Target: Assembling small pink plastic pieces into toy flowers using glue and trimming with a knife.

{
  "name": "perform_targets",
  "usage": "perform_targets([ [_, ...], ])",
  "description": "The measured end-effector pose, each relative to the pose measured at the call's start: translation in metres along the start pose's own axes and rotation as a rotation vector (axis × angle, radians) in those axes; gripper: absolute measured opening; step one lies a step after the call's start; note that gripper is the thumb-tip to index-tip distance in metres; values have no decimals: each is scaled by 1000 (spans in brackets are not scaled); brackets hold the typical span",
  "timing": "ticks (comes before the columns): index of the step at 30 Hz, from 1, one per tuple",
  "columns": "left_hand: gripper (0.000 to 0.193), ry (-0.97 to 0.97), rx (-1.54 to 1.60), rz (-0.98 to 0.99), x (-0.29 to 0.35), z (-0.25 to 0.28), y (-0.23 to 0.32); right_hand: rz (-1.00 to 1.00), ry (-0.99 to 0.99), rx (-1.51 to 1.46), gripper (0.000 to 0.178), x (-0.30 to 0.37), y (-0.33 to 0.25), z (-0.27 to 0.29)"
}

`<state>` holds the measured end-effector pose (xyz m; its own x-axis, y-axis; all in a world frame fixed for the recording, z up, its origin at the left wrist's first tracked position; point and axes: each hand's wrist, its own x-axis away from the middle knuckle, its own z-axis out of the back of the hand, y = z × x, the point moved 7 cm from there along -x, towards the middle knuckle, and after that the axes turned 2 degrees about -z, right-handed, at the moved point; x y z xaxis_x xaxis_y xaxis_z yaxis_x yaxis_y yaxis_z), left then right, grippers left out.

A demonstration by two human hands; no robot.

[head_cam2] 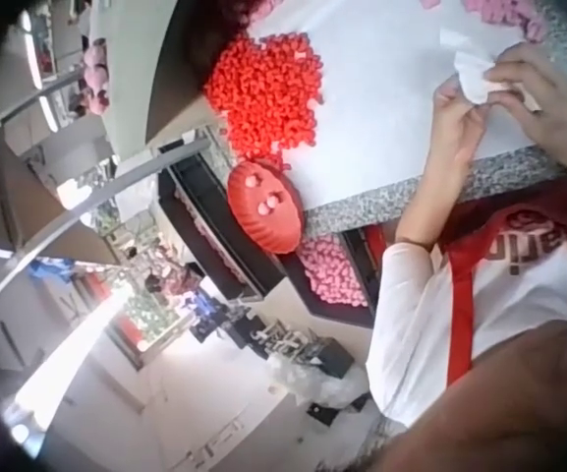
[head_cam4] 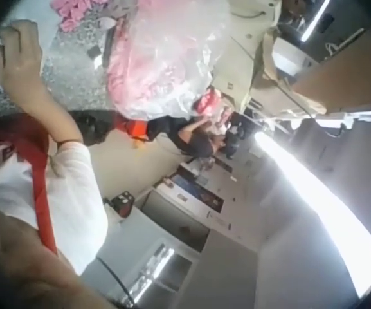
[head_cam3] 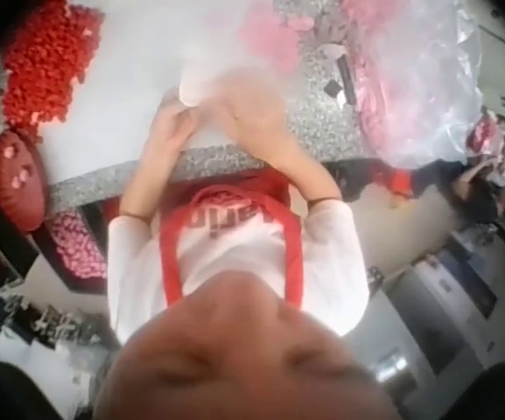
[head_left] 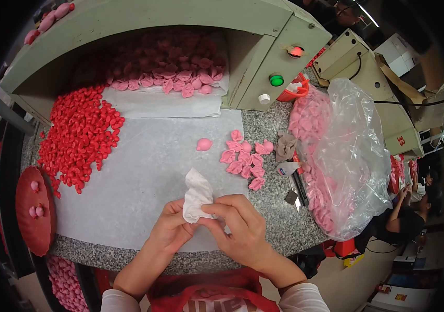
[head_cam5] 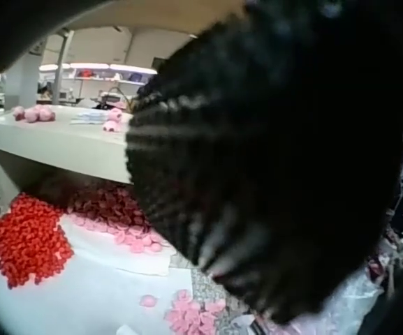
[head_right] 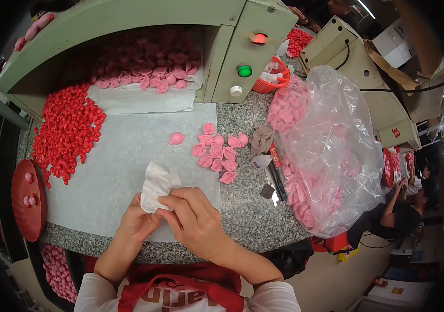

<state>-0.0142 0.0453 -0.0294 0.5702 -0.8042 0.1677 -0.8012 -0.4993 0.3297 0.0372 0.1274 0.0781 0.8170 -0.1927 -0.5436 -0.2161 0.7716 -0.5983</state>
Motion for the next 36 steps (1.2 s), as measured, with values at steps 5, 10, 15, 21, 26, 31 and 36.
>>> perform_targets([
  [5, 32, -25, -63, 11, 0, 2, -3, -66, -81, 20, 23, 6, 8, -2],
  [10, 32, -50, -274, -102, 2, -10, 7, -70, -34, -94, 19, 16, 14, -1],
  [15, 38, -27, -278, -108, 3, -16, 6, -215, 325, -313, 18, 10, 56, 45],
  [21, 39, -34, -206, -27, 0, -11, 4, -188, 408, 149, 24, -12, 59, 82],
  [26, 38, -37, -183, -20, 0, -12, 1, -340, 223, 243, 20, 32, 68, 79],
  [31, 39, -31, -208, -51, -1, -10, -2, -428, 127, 813, 17, 64, 101, 88],
  [36, 42, -58, -299, -32, 0, -17, -4, -577, 91, 713, 19, 81, 132, 94],
])
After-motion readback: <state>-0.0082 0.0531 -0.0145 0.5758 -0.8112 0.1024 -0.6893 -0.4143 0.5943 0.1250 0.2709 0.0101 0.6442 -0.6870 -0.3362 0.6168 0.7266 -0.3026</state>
